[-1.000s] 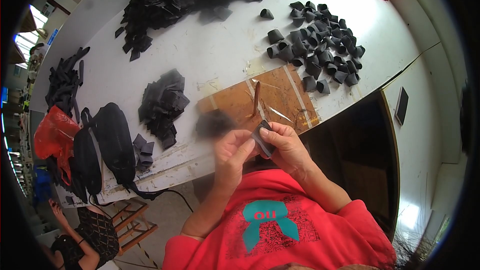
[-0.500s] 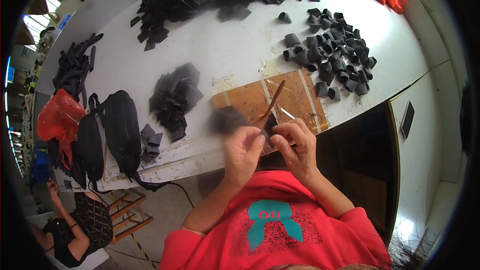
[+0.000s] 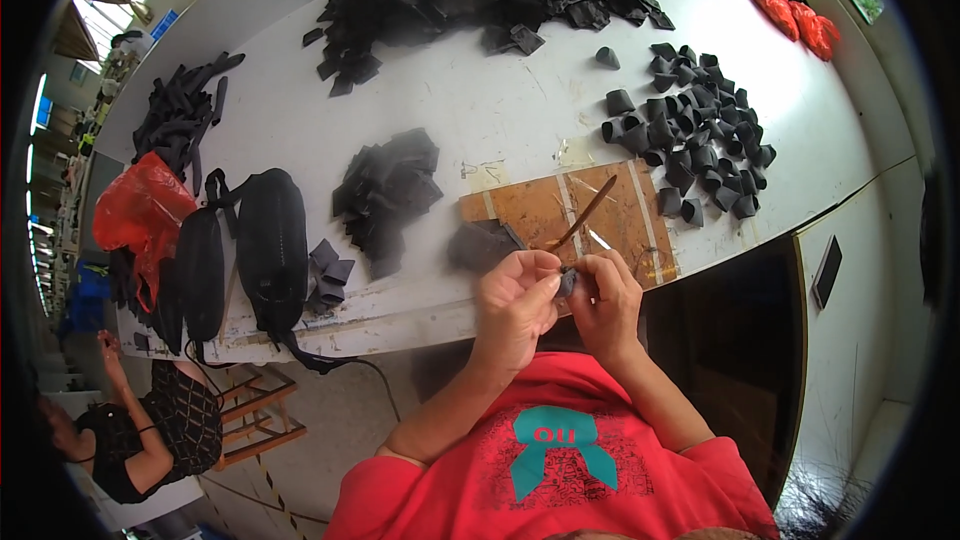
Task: Applying glue to small fabric pieces and folding them together as part of a factory assembly line process.
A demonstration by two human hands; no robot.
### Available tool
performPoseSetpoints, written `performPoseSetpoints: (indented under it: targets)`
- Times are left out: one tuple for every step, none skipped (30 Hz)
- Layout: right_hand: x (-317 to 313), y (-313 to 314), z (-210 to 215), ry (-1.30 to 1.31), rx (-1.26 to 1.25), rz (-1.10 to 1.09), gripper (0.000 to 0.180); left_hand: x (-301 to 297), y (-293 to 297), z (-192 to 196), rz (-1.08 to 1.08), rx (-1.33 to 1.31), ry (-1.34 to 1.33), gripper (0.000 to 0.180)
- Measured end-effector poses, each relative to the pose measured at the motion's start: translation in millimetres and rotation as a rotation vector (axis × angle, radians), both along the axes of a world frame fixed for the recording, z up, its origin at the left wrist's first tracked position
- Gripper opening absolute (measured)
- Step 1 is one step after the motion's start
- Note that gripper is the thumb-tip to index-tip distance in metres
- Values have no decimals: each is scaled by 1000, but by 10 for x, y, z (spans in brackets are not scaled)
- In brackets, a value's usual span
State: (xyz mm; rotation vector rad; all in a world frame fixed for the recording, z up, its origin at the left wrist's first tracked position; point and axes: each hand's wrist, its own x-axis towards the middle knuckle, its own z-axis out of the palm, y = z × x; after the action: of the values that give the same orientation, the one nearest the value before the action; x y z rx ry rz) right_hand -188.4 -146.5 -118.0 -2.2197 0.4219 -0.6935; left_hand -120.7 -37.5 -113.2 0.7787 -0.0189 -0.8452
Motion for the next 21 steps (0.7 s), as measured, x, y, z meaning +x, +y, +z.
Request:
performPoseSetpoints:
  targets:
    - [-2,-25,68,10,112,37,6,31,45,22,-9,-5,-2,19]
    - [-5,-59,142,8,105,22,6,66,87,86,-79,-30,3,19]
    - [-9,-101,213,47,736,101,4,80,93,122,-152,-56,7,19]
    - [-20,-131,252,74,1366,184,1,61,66,119,-169,-62,5,19]
    - [-25,-156,207,46,1613,212,4,26,24,104,-50,131,-238,19]
    - [-34,-174,186,31,1605,201,4,-5,-5,94,75,319,-482,20]
    - [-40,-186,173,-14,1774,299,6,-22,-1,128,68,445,-613,17]
    - [-39,-179,176,-58,1942,407,7,-26,-28,131,58,437,-619,17]
    - [-23,-169,236,-75,1872,382,12,-33,-63,128,189,523,-919,15]
    - [-29,-185,246,-85,1866,378,12,-34,-95,118,328,601,-1219,14]
    - [-34,-207,255,-38,1716,373,15,-4,-140,76,394,550,-1285,12]
    - [-21,-222,297,7,1566,366,18,-12,-141,93,393,543,-1290,12]
    - [-11,-210,395,64,1384,339,23,-29,-125,133,281,438,-895,11]
    - [-7,-239,439,57,1379,339,23,-31,-113,167,165,328,-503,11]
    - [0,-277,471,72,1316,363,23,22,-85,198,75,166,-323,12]
    - [10,-320,504,86,1252,387,22,87,-68,255,73,161,-328,12]
    - [33,-371,551,83,1317,409,24,162,-58,348,-67,-142,-96,13]
    - [77,-394,688,82,1314,411,24,214,-69,444,-207,-438,144,14]
    - [130,-396,912,36,1193,469,25,228,-92,612,-215,-427,242,18]
    - [171,-408,1116,-13,1066,519,27,253,-109,685,-220,-432,239,18]
    - [249,-450,1215,4,946,515,26,293,-105,729,-215,-552,304,17]
